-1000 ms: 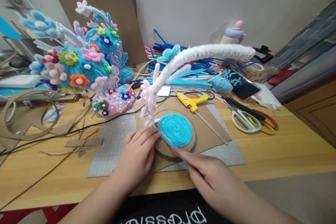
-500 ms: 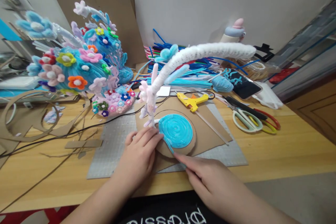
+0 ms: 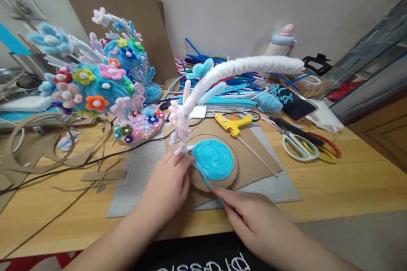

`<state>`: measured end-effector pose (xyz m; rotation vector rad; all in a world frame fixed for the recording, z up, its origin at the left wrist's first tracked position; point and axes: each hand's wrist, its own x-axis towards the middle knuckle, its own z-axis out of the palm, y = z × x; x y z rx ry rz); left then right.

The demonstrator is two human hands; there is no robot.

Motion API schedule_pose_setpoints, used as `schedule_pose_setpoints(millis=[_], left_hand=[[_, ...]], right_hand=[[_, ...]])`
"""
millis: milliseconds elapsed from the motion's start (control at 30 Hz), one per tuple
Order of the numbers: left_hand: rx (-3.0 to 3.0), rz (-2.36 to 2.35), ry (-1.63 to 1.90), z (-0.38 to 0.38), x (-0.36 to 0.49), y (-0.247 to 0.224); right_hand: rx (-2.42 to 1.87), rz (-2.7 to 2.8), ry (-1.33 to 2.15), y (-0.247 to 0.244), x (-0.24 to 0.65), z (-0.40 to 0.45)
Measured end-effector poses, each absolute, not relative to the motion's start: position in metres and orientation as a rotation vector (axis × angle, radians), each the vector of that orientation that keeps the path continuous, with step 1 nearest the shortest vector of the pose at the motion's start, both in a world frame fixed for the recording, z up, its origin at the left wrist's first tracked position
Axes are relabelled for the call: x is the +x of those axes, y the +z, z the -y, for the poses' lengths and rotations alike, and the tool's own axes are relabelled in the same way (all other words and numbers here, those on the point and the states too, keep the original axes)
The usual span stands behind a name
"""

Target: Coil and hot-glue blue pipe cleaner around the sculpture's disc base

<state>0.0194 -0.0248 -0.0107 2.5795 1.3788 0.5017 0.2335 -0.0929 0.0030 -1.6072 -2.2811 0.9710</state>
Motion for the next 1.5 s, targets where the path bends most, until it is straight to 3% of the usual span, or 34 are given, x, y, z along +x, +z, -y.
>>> schedule_pose_setpoints(millis=[967, 1500], left_hand=[[2.416, -1.481, 0.573, 0.022, 0.038, -0.008], [2.416, -1.517, 0.544, 0.023, 0.038, -0.010]], right_hand=[[-1.666, 2.419, 0.796, -0.001, 0.232, 0.091], [-1.750, 2.675, 0.447, -0.002, 0.226, 0.087]])
